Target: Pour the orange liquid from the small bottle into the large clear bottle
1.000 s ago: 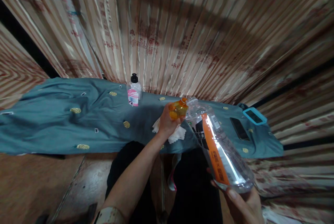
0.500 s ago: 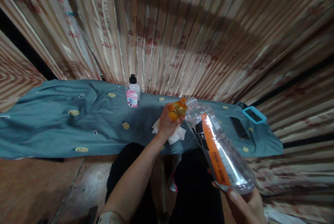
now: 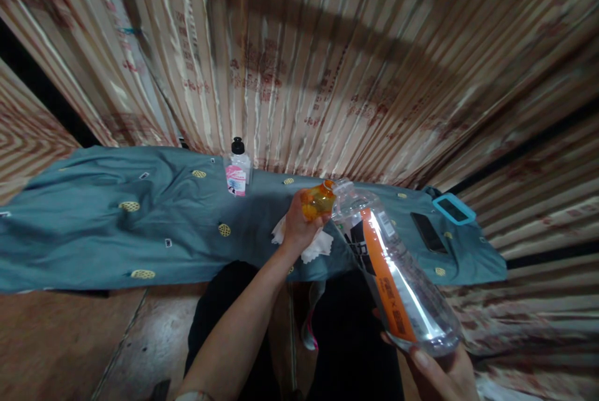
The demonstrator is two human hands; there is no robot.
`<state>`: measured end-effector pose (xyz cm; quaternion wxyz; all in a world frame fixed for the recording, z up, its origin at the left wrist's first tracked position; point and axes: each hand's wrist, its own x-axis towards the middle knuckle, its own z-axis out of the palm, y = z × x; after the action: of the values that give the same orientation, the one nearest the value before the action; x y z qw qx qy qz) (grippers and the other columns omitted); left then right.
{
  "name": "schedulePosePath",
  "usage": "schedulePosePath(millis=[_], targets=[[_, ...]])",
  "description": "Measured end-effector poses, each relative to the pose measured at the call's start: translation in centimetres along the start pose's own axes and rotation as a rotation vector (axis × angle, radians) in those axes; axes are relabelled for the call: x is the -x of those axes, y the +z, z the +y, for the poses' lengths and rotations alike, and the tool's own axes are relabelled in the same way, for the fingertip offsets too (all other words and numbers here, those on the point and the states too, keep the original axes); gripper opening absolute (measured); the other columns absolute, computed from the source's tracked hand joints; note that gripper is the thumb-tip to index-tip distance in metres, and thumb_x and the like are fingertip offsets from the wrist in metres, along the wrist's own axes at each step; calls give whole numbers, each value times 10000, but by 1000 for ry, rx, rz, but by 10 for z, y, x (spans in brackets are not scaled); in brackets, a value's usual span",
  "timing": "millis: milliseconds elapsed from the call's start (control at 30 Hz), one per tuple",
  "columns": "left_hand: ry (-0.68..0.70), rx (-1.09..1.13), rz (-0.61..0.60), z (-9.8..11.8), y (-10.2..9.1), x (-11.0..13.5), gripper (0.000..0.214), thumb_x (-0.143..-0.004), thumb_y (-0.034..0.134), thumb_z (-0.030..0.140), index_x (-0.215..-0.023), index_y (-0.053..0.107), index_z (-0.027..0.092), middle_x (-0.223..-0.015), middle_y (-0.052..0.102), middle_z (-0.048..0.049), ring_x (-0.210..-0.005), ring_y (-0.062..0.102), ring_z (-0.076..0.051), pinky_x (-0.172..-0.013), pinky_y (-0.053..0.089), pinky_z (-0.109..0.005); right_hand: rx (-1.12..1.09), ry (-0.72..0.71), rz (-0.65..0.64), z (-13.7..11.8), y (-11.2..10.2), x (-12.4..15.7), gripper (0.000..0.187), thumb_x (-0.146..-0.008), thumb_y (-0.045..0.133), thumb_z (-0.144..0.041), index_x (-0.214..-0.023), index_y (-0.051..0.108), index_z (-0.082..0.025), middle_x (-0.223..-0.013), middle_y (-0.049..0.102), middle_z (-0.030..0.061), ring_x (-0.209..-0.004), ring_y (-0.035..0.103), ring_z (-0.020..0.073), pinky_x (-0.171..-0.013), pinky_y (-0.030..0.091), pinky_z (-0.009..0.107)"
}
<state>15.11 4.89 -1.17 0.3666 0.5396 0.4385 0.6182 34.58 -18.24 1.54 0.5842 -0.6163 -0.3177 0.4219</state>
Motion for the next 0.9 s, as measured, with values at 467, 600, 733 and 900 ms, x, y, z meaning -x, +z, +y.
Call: schedulePosePath(millis=[467,600,733,900], targets=[[-27,-6,13,1,0,1,552,-636,792,260,-1136,560,221,-1085,680,-54,-962,665,-232,-876,542,-374,23,-7,-37,-2,1,1,682,-730,826,-435,-1330,583,-221,-1074,787,133,-1006,752,368,-834,605,482],[-20,6,25,1,1,1,545,-631,794,248,-1123,561,222,-1072,680,-53,-950,666,-226,-867,546,-371,-10,-1,6,-3,5,1,799,-652,876,-458,-1346,574,-203,-1039,789,155,-987,751,397,-819,605,508],[-13,-12,23,-1,1,0,541,-634,790,257,-1122,559,224,-1074,673,-52,-960,662,-229,-887,540,-385,7,-15,9,-1,5,1,759,-672,859,-459,-1333,584,-206,-1016,791,145,-1001,748,390,-821,605,495],[-17,-9,14,-3,1,0,578,-632,796,277,-1153,556,215,-1095,672,-65,-961,665,-240,-887,543,-397,17,1,13,-2,5,2,685,-694,831,-479,-1286,612,-213,-925,797,121,-941,760,366,-803,602,477]])
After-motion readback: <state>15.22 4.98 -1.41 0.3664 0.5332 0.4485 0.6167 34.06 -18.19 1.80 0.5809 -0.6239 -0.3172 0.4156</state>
